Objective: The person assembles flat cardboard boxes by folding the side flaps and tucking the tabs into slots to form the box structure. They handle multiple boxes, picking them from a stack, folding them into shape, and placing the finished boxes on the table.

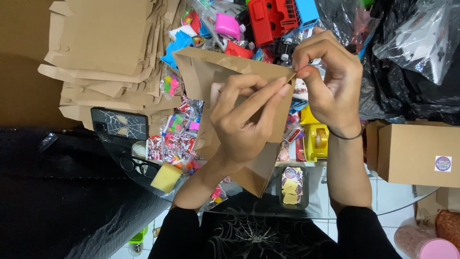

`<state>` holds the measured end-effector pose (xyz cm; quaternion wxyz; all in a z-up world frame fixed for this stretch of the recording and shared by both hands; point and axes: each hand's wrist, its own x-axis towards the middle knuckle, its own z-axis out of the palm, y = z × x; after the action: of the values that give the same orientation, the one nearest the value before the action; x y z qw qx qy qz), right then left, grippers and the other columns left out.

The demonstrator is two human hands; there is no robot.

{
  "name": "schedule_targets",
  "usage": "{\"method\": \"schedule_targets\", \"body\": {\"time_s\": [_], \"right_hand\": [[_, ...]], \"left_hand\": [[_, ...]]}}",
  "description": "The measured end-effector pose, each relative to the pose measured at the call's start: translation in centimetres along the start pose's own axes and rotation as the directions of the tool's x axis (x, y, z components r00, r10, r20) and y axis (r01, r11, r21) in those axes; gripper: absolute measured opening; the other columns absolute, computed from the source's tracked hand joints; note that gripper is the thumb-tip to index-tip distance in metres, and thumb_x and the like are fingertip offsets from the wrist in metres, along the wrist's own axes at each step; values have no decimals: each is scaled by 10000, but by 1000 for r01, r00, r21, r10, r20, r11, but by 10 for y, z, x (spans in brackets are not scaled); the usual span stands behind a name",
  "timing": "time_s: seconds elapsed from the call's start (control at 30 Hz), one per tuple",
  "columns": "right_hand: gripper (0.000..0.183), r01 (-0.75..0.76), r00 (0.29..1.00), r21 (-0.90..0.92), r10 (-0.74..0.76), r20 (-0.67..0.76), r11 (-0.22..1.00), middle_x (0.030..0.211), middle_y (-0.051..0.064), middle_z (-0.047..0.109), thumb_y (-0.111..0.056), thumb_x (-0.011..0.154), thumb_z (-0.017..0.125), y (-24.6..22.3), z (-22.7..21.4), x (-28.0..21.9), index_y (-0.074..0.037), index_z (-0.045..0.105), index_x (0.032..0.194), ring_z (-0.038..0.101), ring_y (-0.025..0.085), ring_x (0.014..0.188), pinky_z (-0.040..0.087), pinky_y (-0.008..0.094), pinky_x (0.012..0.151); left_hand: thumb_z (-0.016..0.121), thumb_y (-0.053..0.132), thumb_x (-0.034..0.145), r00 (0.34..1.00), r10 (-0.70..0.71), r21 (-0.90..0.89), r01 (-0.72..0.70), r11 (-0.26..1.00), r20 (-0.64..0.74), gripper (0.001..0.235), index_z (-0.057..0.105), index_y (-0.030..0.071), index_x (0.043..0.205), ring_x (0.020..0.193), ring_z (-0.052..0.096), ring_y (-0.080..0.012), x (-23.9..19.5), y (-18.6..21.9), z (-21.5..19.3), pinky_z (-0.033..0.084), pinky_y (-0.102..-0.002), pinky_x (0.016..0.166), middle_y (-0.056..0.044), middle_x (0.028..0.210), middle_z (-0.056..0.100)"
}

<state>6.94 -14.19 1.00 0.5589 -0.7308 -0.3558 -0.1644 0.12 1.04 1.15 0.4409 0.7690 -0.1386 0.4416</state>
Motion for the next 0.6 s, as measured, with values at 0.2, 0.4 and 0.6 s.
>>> {"method": "schedule_targets", "body": {"time_s": [0.2,0.4,0.6], "right_hand": [[391,-59,998,220,56,22,974,1025,144,570,-393,1095,562,23,-4,0,-8,540,1032,605,259,990,524,366,934],[280,-69,997,242,75,-15,968,1052,78,550,-326,1160,580,52,-22,-6,-68,531,1061,588,218,1068,574,406,1109],[312,-163,978,492,207,-36,855,1037,15,524,-384,1078,693,71,-25,-7,-144,498,1038,549,142,982,544,372,1151]], "left_hand": [[825,148,1003,991,-135,70,134,989,13,315,688,160,1287,994,675,-202,-1,-4,-12,602,-334,859,-49,1142,615],[479,355,1161,949,-308,406,308,860,-67,450,406,171,1565,1351,554,-291,26,-31,-63,454,-446,1184,-135,1407,550],[614,391,1043,741,-561,259,497,828,370,732,255,51,1582,1562,318,-334,35,-63,-92,278,-452,1248,-189,1661,359]]}}
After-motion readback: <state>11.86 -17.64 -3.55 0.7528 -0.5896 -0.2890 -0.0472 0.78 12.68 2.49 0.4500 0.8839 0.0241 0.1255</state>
